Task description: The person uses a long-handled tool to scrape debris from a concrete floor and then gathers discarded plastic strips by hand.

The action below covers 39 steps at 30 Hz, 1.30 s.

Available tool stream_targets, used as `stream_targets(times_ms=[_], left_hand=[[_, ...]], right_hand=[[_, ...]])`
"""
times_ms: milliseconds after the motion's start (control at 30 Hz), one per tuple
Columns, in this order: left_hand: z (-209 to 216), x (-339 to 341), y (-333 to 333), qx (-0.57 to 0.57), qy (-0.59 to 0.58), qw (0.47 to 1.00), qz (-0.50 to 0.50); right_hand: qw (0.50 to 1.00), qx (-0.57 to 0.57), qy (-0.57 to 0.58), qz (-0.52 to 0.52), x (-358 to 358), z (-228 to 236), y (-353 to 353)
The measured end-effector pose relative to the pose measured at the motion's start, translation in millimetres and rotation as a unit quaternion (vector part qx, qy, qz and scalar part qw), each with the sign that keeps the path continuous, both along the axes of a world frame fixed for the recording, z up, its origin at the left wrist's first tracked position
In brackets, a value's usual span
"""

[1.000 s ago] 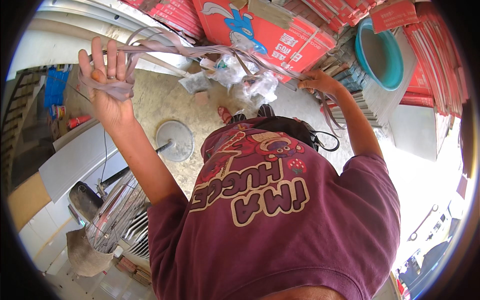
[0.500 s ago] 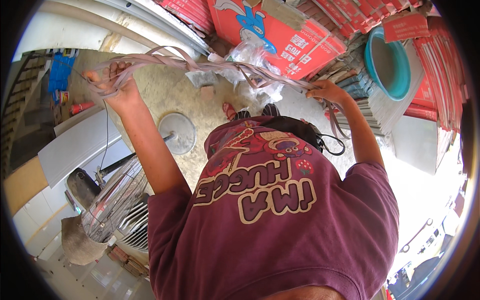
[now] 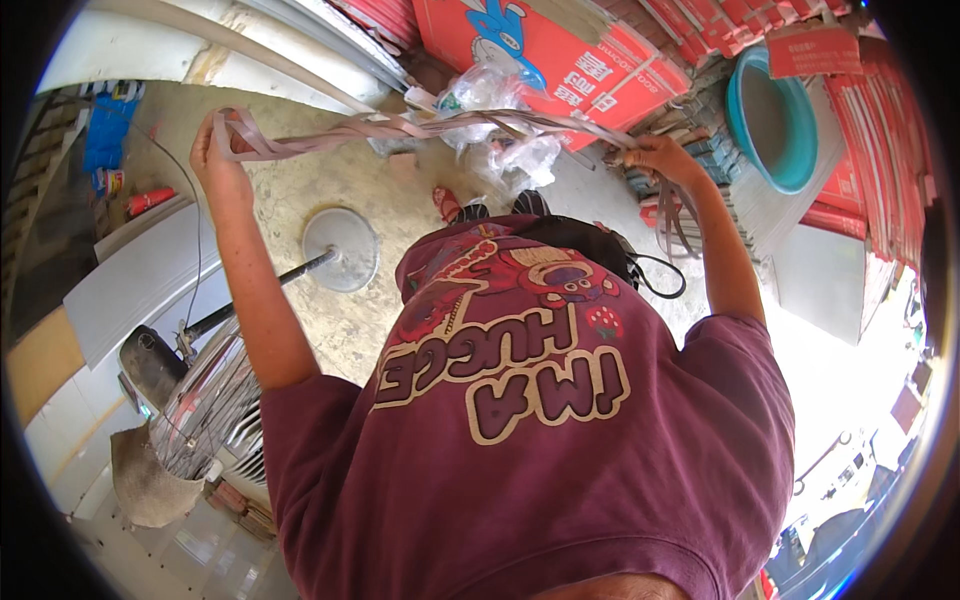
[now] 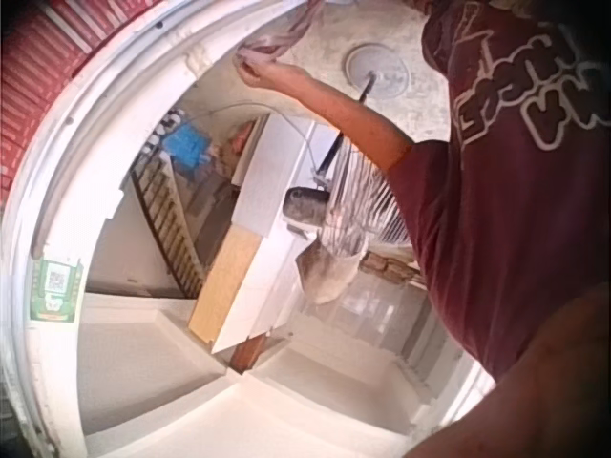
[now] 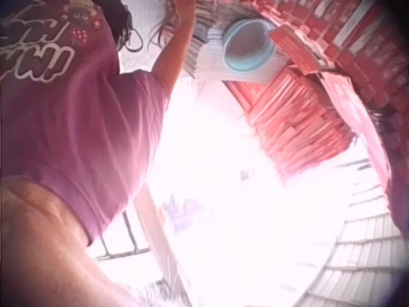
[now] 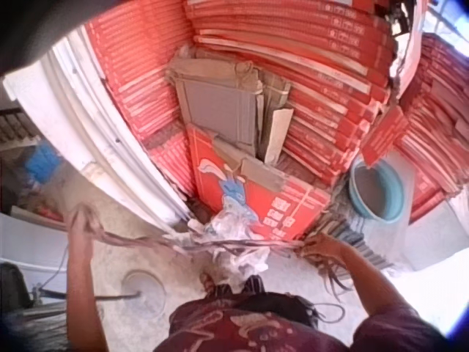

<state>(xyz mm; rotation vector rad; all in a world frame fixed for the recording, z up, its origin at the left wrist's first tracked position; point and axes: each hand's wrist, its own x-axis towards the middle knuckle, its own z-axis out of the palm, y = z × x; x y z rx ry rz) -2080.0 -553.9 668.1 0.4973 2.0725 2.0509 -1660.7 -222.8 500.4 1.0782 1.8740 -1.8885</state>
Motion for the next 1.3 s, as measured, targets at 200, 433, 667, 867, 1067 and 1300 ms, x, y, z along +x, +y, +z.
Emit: stream_targets(times_ms=[200, 433, 667, 867, 1067, 1300], left_hand=[[11, 20, -19, -0.043, -0.222, 0.946, -0.23], [46, 41, -13, 0.382, -0.333, 0.8, -0.322], [54, 30, 1, 0.462, -0.316, 0.789, -0.254], [14, -1, -10, 0.37, -0.31, 0.867, -0.123], [-13, -10, -19, 0.312, -0.4, 0.859, -0.065], [-8, 2, -14, 0.45, -0.463, 0.759, -0.084]], right_hand=[[0.997, 0.07, 0.001, -0.022, 0, 3, 29], [0.994, 0.092, 0.024, -0.044, -1, -11, 23], [0.968, 0.241, 0.035, 0.058, -7, -18, 14], [0.921, 0.361, -0.029, 0.145, -2, 15, -1], [0.942, 0.301, -0.068, 0.131, 10, 17, -3], [0.977, 0.168, -0.095, 0.091, 16, -12, -4]])
